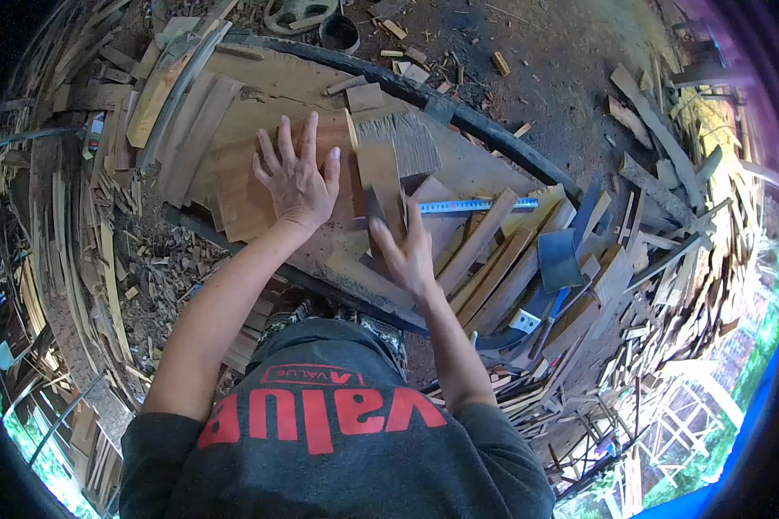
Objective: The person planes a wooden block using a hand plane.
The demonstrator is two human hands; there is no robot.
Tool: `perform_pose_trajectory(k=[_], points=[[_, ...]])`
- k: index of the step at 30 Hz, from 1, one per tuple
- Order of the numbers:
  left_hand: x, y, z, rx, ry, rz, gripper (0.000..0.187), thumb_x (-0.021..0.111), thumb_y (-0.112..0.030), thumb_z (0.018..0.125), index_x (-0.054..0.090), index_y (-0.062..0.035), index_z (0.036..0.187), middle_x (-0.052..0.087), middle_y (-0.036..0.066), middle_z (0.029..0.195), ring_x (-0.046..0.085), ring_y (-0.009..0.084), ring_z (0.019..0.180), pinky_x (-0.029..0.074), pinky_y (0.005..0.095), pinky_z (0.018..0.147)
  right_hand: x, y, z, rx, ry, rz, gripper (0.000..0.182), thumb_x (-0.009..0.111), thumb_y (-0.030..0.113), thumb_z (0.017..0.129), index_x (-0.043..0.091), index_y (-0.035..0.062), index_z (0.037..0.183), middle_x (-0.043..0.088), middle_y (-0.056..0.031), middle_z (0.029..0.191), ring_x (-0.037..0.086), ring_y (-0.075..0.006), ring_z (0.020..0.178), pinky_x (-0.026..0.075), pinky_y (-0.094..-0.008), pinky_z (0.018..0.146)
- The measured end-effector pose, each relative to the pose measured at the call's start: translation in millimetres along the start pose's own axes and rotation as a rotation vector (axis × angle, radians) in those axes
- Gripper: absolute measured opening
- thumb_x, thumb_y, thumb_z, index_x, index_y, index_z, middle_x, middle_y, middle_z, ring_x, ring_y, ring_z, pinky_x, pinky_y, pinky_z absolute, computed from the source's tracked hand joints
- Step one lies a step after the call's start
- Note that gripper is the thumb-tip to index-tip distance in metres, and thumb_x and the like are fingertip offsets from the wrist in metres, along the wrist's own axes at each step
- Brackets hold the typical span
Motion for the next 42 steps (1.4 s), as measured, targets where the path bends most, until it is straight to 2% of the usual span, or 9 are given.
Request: perform_pose_trajectory(k=[12,15,20,22,25,28,31,34,42], points=[[4,1,-2,0.017,-0.044,0.007,0.065,0.048,-0.05,0.098,0.034,-0.0251,0.157,0.031,0.022,0.159,0.018,0.0542,0.146,0.014,0.0685,0.113,-1,19,1,-0.071,-0.126,-0.033,0.052,0.069,0.028,0.094,0.05,-0.0048,0.13,0.068,-0.0295,0.112,0.067,-0.0417,0.108,0.052,-0.0446,0.089],[3,1,-1,0.021,-0.066,0.032,0.063,0.045,-0.052,0.1,0.034,-0.0265,0.157,0.034,0.023,0.156,0.023,0.0543,0.144,0.016,0.0668,0.113,3,19,59,-0.04,-0.113,-0.038,0.046,0.069,0.022,0.095,0.053,-0.0049,0.129,0.069,-0.0205,0.112,0.065,-0.0237,0.103,0.05,-0.0365,0.091],[2,-1,0,0.016,-0.06,0.044,0.063,0.045,-0.051,0.1,0.035,-0.0262,0.156,0.034,0.023,0.156,0.023,0.0545,0.144,0.016,0.0667,0.112,-2,15,-6,-0.081,-0.129,-0.004,0.047,0.071,0.026,0.094,0.055,-0.0045,0.125,0.07,-0.0215,0.111,0.067,-0.0256,0.104,0.051,-0.0372,0.088],[4,1,-8,0.006,-0.022,0.048,0.063,0.045,-0.051,0.1,0.034,-0.0264,0.156,0.033,0.023,0.156,0.022,0.0545,0.144,0.016,0.0666,0.112,-3,21,-21,-0.097,-0.173,0.032,0.048,0.07,0.028,0.093,0.053,-0.0042,0.124,0.07,-0.0271,0.099,0.07,-0.0424,0.095,0.054,-0.0432,0.08],[1,-1,0,0.023,-0.063,0.05,0.063,0.045,-0.051,0.1,0.034,-0.0265,0.157,0.033,0.023,0.157,0.022,0.0544,0.144,0.016,0.0666,0.112,1,22,42,0.054,-0.089,-0.084,0.051,0.069,0.026,0.095,0.052,-0.0036,0.132,0.067,-0.0241,0.116,0.066,-0.026,0.11,0.05,-0.0382,0.092],[3,-1,-1,0.025,-0.061,0.045,0.063,0.045,-0.051,0.1,0.034,-0.026,0.156,0.033,0.023,0.156,0.022,0.0541,0.144,0.016,0.0665,0.112,0,14,40,-0.023,-0.152,-0.043,0.052,0.069,0.027,0.094,0.051,-0.0026,0.134,0.068,-0.0236,0.117,0.066,-0.0267,0.111,0.05,-0.0384,0.092],[6,0,3,0.011,-0.06,0.024,0.064,0.047,-0.051,0.098,0.036,-0.0254,0.155,0.031,0.023,0.157,0.019,0.0551,0.145,0.015,0.0682,0.113,-4,14,-24,-0.133,-0.144,-0.079,0.054,0.069,0.026,0.094,0.048,-0.0034,0.133,0.069,-0.0277,0.108,0.068,-0.0437,0.103,0.053,-0.0443,0.086],[7,1,-4,0.004,-0.023,0.024,0.065,0.047,-0.052,0.098,0.035,-0.0258,0.156,0.03,0.023,0.158,0.019,0.0548,0.145,0.015,0.068,0.113,-2,22,-10,0.005,-0.128,-0.038,0.053,0.069,0.025,0.094,0.051,-0.0059,0.133,0.069,-0.0235,0.114,0.067,-0.0315,0.109,0.051,-0.0414,0.092],[5,1,-2,0.02,-0.063,0.026,0.065,0.048,-0.051,0.097,0.036,-0.025,0.156,0.032,0.023,0.158,0.02,0.0542,0.145,0.015,0.0675,0.113,-4,8,-6,-0.027,-0.144,-0.067,0.049,0.071,0.025,0.092,0.055,-0.005,0.126,0.07,-0.0242,0.107,0.069,-0.0274,0.106,0.052,-0.0389,0.089]])
Point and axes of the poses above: each hand's wrist, its own z-axis towards the middle knuckle, its own x-axis out of the palm, y = z × x, the point moved 7 cm from there along z, towards the middle knuckle
